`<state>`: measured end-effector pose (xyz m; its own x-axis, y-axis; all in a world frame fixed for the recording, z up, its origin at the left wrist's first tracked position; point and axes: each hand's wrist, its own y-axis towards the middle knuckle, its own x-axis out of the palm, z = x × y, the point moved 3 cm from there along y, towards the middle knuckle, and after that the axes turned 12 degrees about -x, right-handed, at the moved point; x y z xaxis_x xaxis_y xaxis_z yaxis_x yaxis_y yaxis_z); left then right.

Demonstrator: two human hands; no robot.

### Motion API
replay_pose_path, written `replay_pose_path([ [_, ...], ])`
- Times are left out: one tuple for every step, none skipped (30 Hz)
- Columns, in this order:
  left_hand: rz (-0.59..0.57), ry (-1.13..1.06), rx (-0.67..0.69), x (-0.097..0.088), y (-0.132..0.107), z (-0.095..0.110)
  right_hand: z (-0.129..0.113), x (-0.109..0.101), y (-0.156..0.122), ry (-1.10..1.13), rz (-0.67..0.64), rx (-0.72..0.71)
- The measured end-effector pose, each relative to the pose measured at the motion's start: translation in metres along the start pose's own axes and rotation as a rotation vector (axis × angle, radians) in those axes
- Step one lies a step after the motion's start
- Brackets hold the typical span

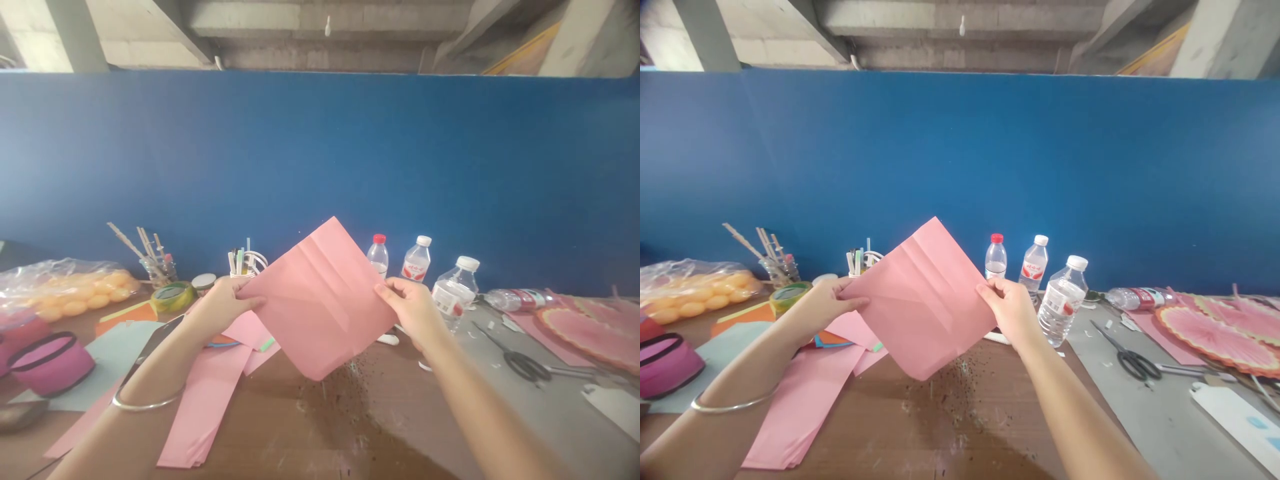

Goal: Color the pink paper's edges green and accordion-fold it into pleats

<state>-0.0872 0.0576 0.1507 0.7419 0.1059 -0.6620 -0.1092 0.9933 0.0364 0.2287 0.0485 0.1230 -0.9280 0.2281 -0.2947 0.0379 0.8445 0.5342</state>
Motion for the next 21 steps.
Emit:
replay_pose_path([
  [-0.003,-0.003,-0.002,-0.001,-0.001,0.000,0.000,-0.001,0.000,0.006,-0.005,-0.003],
  [-0.020,-0.009,-0.004,-0.003,-0.001,-0.002,0.001,-0.002,0.000,0.020,-0.013,0.002],
  [-0.073,-0.030,-0.003,-0.004,-0.002,-0.003,0.001,-0.002,0.000,0.041,-0.026,0.018],
  [-0.177,-0.081,0.002,-0.004,-0.003,-0.005,0.001,-0.002,-0.001,0.063,-0.052,0.042],
  [-0.316,-0.154,0.011,-0.002,-0.004,-0.007,0.001,-0.002,-0.001,0.086,-0.094,0.070],
  [-0.461,-0.238,0.020,0.000,-0.005,-0.009,0.000,-0.001,-0.002,0.104,-0.147,0.098],
  [-0.586,-0.319,0.025,0.002,-0.007,-0.010,-0.001,0.000,-0.003,0.117,-0.203,0.119],
  [-0.668,-0.384,0.023,0.006,-0.008,-0.010,-0.002,0.001,-0.005,0.121,-0.252,0.134],
  [-0.694,-0.422,0.015,0.010,-0.009,-0.010,-0.003,0.002,-0.006,0.117,-0.287,0.140],
  [-0.670,-0.426,0.012,0.014,-0.009,-0.009,-0.003,0.003,-0.007,0.105,-0.312,0.138],
  [-0.632,-0.416,0.016,0.019,-0.009,-0.007,-0.004,0.004,-0.007,0.077,-0.330,0.128],
  [-0.586,-0.400,0.037,0.024,-0.009,-0.003,-0.004,0.006,-0.008,0.034,-0.345,0.106],
  [-0.531,-0.359,0.073,0.029,-0.009,0.001,-0.005,0.007,-0.008,-0.020,-0.359,0.075],
  [-0.480,-0.338,0.101,0.032,-0.010,0.006,-0.007,0.008,-0.008,-0.075,-0.358,0.026],
  [-0.417,-0.321,0.133,0.034,-0.011,0.010,-0.010,0.009,-0.008,-0.121,-0.337,-0.041],
  [-0.351,-0.317,0.161,0.034,-0.012,0.014,-0.013,0.008,-0.007,-0.157,-0.301,-0.129],
  [-0.281,-0.330,0.179,0.032,-0.013,0.016,-0.019,0.006,-0.007,-0.178,-0.256,-0.243],
  [-0.195,-0.342,0.218,0.029,-0.015,0.018,-0.025,0.003,-0.009,-0.190,-0.212,-0.378],
  [-0.103,-0.343,0.289,0.024,-0.018,0.017,-0.031,0.000,-0.012,-0.202,-0.186,-0.521],
  [-0.015,-0.329,0.387,0.020,-0.023,0.016,-0.036,-0.002,-0.017,-0.218,-0.185,-0.665],
  [0.053,-0.279,0.513,0.018,-0.028,0.012,-0.038,-0.005,-0.025,-0.239,-0.210,-0.792],
])
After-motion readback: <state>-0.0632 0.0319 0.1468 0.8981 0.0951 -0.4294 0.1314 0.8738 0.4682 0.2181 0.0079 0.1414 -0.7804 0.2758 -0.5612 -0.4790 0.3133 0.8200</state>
